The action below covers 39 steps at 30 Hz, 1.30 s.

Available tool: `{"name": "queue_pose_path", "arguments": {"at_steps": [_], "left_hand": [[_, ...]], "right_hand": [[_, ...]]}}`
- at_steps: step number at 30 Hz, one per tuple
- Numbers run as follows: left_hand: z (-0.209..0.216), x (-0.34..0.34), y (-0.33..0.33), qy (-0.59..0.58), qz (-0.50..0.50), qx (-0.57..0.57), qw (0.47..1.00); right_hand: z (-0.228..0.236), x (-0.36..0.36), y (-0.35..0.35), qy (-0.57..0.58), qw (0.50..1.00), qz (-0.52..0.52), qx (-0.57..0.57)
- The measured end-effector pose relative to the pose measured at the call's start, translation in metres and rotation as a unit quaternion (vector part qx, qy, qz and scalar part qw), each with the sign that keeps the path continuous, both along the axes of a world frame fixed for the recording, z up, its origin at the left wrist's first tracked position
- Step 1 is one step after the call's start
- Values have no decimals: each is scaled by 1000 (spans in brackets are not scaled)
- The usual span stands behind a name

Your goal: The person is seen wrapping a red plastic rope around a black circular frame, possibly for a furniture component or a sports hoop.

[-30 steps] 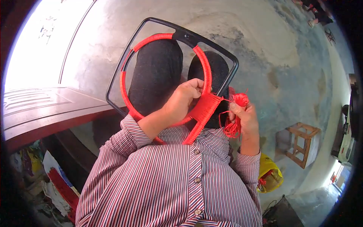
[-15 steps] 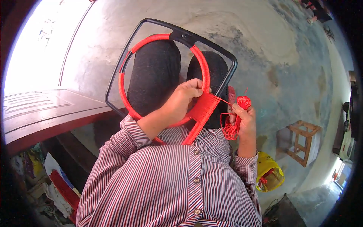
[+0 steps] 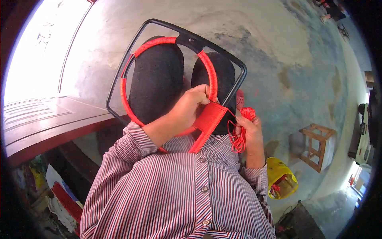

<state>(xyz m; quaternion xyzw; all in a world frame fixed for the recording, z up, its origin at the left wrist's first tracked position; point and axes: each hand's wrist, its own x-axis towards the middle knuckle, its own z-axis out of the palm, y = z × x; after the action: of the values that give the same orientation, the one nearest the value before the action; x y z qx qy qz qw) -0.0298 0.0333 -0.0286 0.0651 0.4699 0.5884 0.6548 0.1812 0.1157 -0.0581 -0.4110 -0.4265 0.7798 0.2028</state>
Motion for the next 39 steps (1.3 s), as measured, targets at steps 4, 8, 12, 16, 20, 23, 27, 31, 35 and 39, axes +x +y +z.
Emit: {"name": "queue_pose_path", "arguments": {"at_steps": [4,8,12,16,20,23,27,31,35,39], "left_hand": [[7,-1,-1,-50,10,20,999],[7,-2,-1,-70,29,46,996],[7,-2,-3,-89,32,54,994],[6,-3,-2,-47,-1,64,997],[11,4,3,27,7,29,999],[18,7,-6,75,92,88,989],[12,9,-11,305,67,114,943],[-7,3,-4,205,128,52,969],[12,9,2,112,135,6,985],[10,1,-4,102,44,29,993]], "right_hand": [[-11,8,12,-16,1000,-7,-26],[-103,107,71,141,951,-205,-184],[-131,152,85,25,869,-463,-172],[-124,148,84,45,908,-398,-126],[-26,42,72,19,961,-186,203],[57,-40,47,-90,743,38,662],[65,-81,28,-80,663,143,730],[36,-67,47,-82,716,-107,685],[6,-37,38,-151,806,68,568],[10,-63,6,-170,781,85,594]]}}
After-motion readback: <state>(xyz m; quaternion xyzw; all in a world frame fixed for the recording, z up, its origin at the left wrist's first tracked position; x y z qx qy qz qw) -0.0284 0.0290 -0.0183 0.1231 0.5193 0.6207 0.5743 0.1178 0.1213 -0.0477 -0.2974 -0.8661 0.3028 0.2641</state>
